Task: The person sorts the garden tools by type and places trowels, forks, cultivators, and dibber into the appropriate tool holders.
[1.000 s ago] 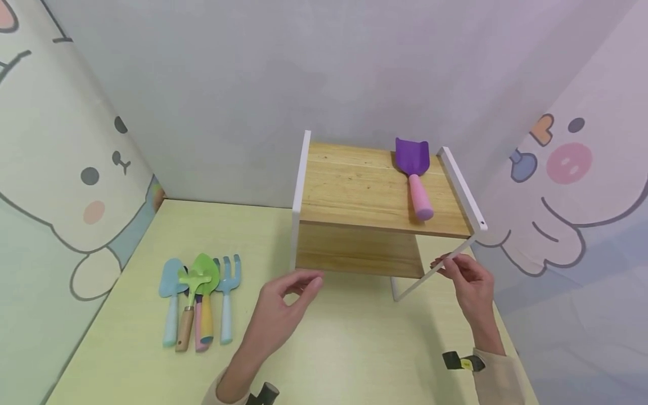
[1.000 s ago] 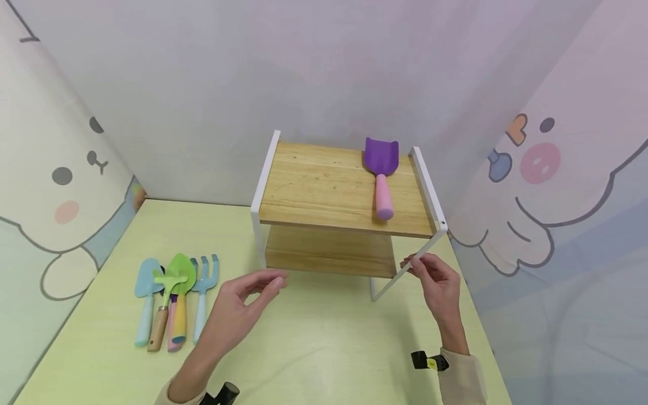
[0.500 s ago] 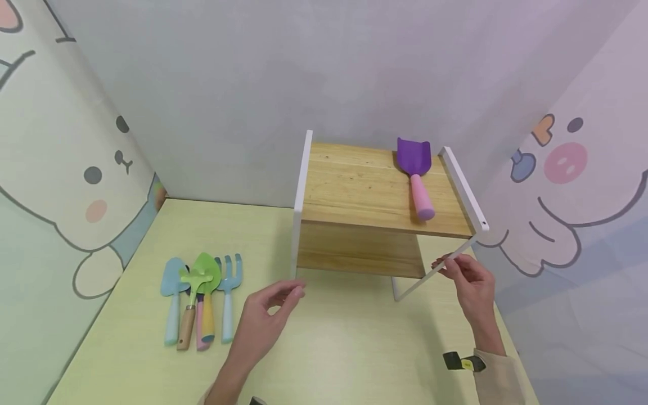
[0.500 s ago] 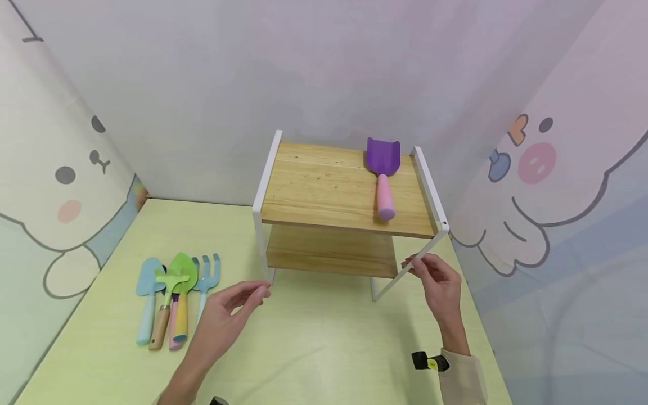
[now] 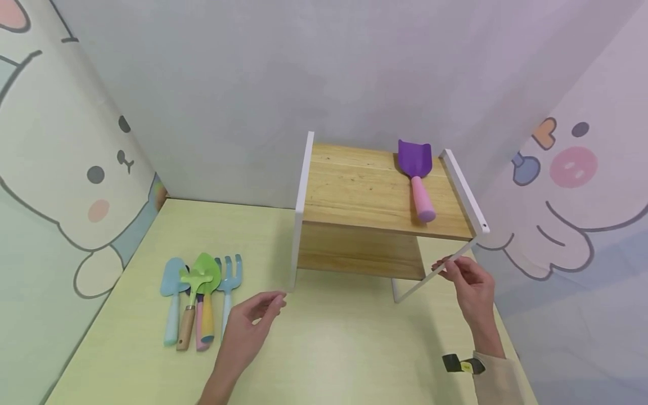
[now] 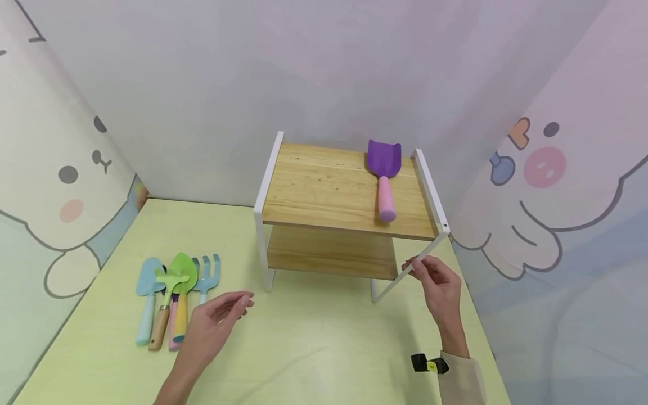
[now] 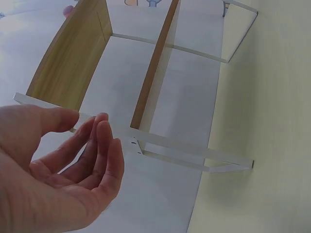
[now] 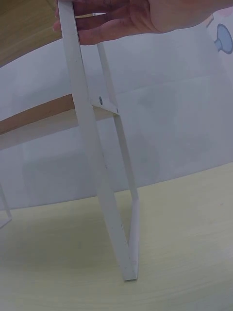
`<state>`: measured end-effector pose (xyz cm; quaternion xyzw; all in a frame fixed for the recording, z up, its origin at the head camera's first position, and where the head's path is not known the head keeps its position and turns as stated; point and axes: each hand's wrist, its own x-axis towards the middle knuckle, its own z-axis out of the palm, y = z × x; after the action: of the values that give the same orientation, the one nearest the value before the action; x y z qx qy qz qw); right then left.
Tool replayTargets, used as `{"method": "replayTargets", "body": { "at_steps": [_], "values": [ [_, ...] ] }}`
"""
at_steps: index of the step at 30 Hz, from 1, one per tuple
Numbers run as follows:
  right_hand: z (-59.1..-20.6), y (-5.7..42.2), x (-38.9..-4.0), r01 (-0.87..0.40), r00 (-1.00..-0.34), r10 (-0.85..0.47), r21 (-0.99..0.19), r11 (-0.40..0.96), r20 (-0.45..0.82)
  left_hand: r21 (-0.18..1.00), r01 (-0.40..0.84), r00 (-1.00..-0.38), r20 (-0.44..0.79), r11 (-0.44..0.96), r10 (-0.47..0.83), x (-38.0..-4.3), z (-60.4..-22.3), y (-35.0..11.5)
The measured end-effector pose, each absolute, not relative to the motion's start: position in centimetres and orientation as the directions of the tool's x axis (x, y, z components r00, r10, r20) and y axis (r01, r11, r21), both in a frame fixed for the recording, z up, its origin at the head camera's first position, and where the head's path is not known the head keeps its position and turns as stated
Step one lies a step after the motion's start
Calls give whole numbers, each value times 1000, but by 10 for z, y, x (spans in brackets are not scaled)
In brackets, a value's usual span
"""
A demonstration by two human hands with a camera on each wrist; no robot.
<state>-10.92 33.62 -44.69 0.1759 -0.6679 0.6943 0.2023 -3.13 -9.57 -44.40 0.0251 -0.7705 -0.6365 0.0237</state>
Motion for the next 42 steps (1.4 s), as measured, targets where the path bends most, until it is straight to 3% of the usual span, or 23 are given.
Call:
{"method": "replayTargets", "body": {
  "at_steps": [19,28,35,42],
  "values": [
    [-448,335,-109,-485,-872,69,-875,14,484,968,-143,-978,-106,205,-182,-22,-478,-120],
    [-449,334,-109,-508,-861,53,-861,-19,506,921,-183,-958,-89,343,-272,-18,-495,-131],
    [-449,336,-107,-489,-870,73,-872,1,488,918,-189,-948,-78,348,-309,-19,-511,-138],
    [-450,336,-108,-489,-870,69,-872,-2,488,875,-286,-917,-131,390,-377,-18,-520,-151]
  ]
}}
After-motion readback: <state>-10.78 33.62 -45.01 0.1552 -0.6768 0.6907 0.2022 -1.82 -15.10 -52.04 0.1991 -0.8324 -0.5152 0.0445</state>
